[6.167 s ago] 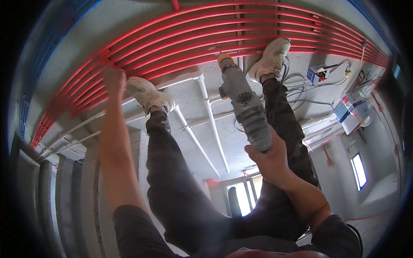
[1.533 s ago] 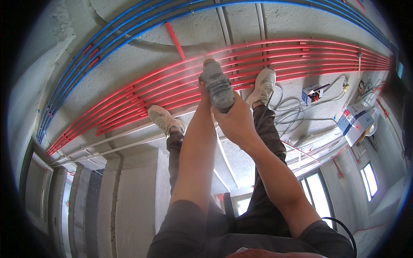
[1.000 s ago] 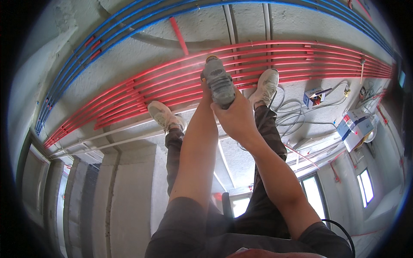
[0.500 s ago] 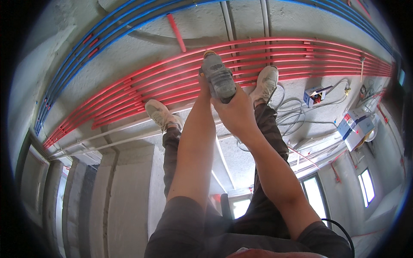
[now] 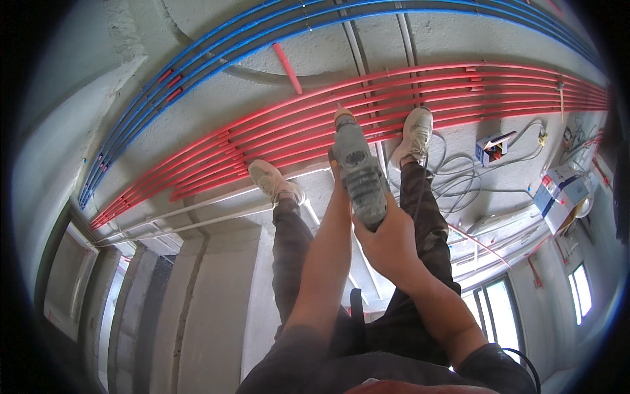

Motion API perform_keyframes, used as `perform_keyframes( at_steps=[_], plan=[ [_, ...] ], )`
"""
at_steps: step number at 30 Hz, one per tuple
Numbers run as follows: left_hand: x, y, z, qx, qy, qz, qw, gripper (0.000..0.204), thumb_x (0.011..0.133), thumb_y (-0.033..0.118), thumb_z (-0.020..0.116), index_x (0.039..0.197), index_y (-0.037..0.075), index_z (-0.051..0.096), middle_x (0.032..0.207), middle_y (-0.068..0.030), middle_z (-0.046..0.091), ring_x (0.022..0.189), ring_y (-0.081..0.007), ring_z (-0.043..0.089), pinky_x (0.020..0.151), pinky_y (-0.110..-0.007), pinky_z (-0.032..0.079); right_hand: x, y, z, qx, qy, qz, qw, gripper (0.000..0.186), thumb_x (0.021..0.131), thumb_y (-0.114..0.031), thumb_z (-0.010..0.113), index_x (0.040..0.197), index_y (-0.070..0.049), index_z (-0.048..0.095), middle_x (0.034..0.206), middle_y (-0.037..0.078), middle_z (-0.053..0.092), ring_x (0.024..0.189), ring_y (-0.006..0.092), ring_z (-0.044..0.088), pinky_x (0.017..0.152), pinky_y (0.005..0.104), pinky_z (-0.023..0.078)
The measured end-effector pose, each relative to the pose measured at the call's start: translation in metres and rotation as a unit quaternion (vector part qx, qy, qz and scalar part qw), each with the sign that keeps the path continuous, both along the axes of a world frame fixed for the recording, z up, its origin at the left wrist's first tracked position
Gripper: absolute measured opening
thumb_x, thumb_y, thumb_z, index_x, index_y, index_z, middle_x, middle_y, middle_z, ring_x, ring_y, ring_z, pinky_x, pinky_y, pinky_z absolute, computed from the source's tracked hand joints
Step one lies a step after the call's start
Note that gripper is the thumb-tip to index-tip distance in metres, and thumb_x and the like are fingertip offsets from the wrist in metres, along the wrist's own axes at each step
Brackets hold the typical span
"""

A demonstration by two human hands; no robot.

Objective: The person aligns red and blue pipes on the ceiling, then uses a power drill to secure them. The person also uses a hammer to drive fasteners into the ceiling to hold the pipes in place.

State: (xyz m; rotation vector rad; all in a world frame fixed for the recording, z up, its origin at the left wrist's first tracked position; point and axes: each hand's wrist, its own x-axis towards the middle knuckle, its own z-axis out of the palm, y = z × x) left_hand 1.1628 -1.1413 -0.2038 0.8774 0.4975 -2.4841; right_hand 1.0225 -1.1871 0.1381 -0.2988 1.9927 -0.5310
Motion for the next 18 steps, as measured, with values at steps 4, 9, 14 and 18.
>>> perform_keyframes(
  at_steps=[4, 9, 14, 18],
  plan=[
    [0.004, 0.02, 0.001, 0.007, 0.015, 0.009, 1.0, 0.063, 0.098, 0.057, 0.049, 0.128, 0.003, 0.057, 0.111, -0.0199, 0.069, 0.097, -0.0391, 0.07, 0.087, -0.053, 0.06, 0.007, 0.01, -0.002, 0.026, -0.029, -0.034, 0.999, 0.037, 0.086, -0.01, 0.078, 0.116, 0.003, 0.061, 0.095, 0.023, 0.071, 0.093, 0.0444, 0.071, 0.079, 0.044, 0.056],
    [0.011, 0.027, -0.019, 0.002, 0.04, 0.022, 0.999, 0.063, 0.098, 0.058, 0.049, 0.129, 0.003, 0.057, 0.112, -0.0197, 0.069, 0.098, -0.0388, 0.07, 0.087, -0.052, 0.06, 0.016, 0.022, -0.019, 0.025, -0.017, -0.013, 0.999, 0.034, 0.086, -0.008, 0.078, 0.114, 0.002, 0.061, 0.094, 0.022, 0.071, 0.092, 0.0429, 0.072, 0.079, 0.0428, 0.056],
    [0.02, 0.023, -0.033, -0.01, 0.053, 0.035, 0.998, 0.063, 0.098, 0.058, 0.049, 0.129, 0.003, 0.057, 0.113, -0.0195, 0.068, 0.098, -0.0386, 0.07, 0.087, -0.052, 0.06, 0.019, 0.015, -0.028, 0.032, -0.027, -0.008, 0.999, 0.034, 0.086, -0.008, 0.077, 0.114, 0.002, 0.061, 0.094, 0.021, 0.071, 0.09, 0.0416, 0.072, 0.079, 0.0421, 0.055],
    [0.016, 0.019, -0.039, -0.01, 0.068, 0.034, 0.997, 0.064, 0.098, 0.058, 0.049, 0.13, 0.004, 0.057, 0.113, -0.0194, 0.068, 0.099, -0.0384, 0.07, 0.088, -0.052, 0.06, 0.02, 0.013, -0.038, 0.039, -0.017, -0.001, 0.999, 0.035, 0.086, -0.007, 0.077, 0.115, 0.001, 0.061, 0.094, 0.021, 0.071, 0.089, 0.0409, 0.072, 0.079, 0.042, 0.055]
  ],
)
